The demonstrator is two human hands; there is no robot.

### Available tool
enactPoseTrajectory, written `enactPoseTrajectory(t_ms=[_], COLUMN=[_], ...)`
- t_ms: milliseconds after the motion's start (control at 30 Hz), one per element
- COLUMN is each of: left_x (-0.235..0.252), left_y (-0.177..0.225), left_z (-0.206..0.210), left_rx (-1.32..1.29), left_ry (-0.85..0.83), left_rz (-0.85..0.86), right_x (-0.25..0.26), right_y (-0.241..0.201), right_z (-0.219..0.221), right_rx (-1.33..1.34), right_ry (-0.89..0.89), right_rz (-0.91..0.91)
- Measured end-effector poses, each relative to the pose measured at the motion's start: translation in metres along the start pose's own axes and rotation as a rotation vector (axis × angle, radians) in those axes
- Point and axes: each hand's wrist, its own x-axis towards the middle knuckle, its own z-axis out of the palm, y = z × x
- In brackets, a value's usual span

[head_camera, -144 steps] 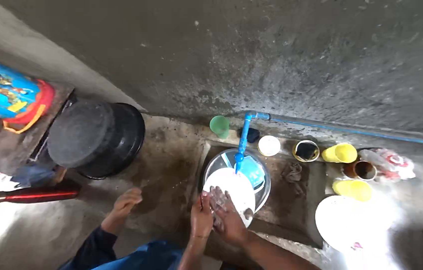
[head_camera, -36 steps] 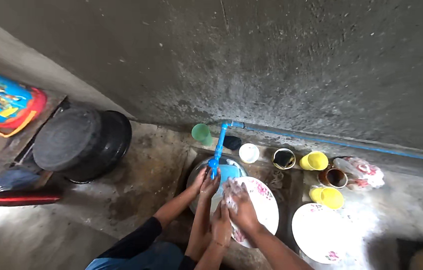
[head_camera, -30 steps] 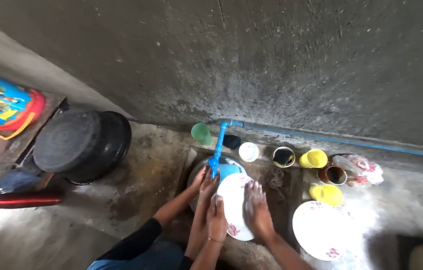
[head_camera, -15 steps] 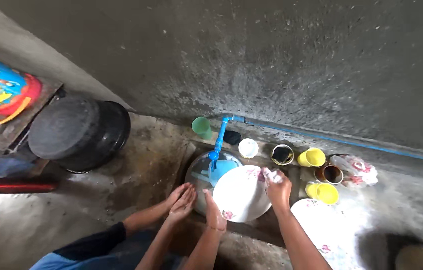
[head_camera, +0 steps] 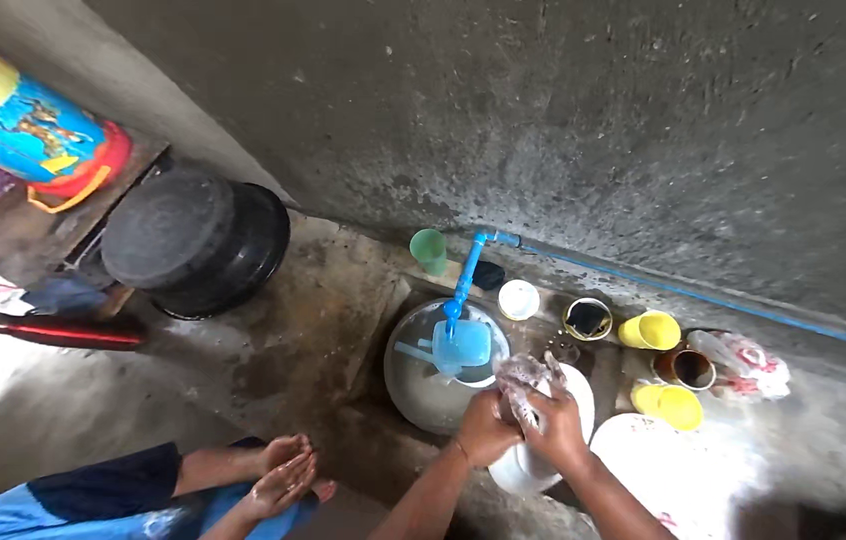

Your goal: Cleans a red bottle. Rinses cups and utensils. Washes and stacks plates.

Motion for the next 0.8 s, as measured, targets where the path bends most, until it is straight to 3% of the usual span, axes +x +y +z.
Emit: enactPoseTrajectory(t_ms=[67,133,200,267,333,400,467,567,600,667,800], left_x=[-0.006,-0.016,-0.018,-0.010,0.001,0.004,0.001,0.002,0.005,0.012,0.034], left_y=[0.004,0.004,0.000,-0.016,-0.040,-0.057,-0.072,-0.101,-0.115,-0.144,-0.189], left_z=[0.005,0.013,0.026,0.032,0.027,0.011,-0.004,-0.013,-0.014,-0.021,-0.069], left_rx=[0.166,0.223,0.286,0.389,0.544,0.735,0.887,0.938,0.899,0.825,0.675], left_ry=[0.059,0.196,0.302,0.260,0.168,0.014,-0.136,-0.197,-0.177,-0.052,0.195], left_rz=[0.048,0.122,0.314,0.498,0.642,0.764,0.864,0.991,0.979,0.784,-0.107], right_x=[0.008,0.013,0.005,-0.018,-0.032,-0.048,-0.062,-0.065,-0.068,-0.086,-0.146], right_y=[0.012,0.031,0.037,0.016,-0.004,0.005,0.031,0.046,0.049,0.062,0.096], right_z=[0.008,0.014,0.027,0.045,0.050,0.041,0.021,-0.011,-0.017,-0.031,-0.084], right_rx=[0.127,0.437,0.958,1.401,1.624,1.814,1.697,1.059,0.907,0.773,0.684], right_ry=[0.149,0.304,0.440,0.464,0.478,0.524,0.470,0.254,0.224,0.282,0.408], right_rz=[0.122,0.578,1.025,1.142,1.218,1.219,1.198,1.414,1.436,1.373,1.353])
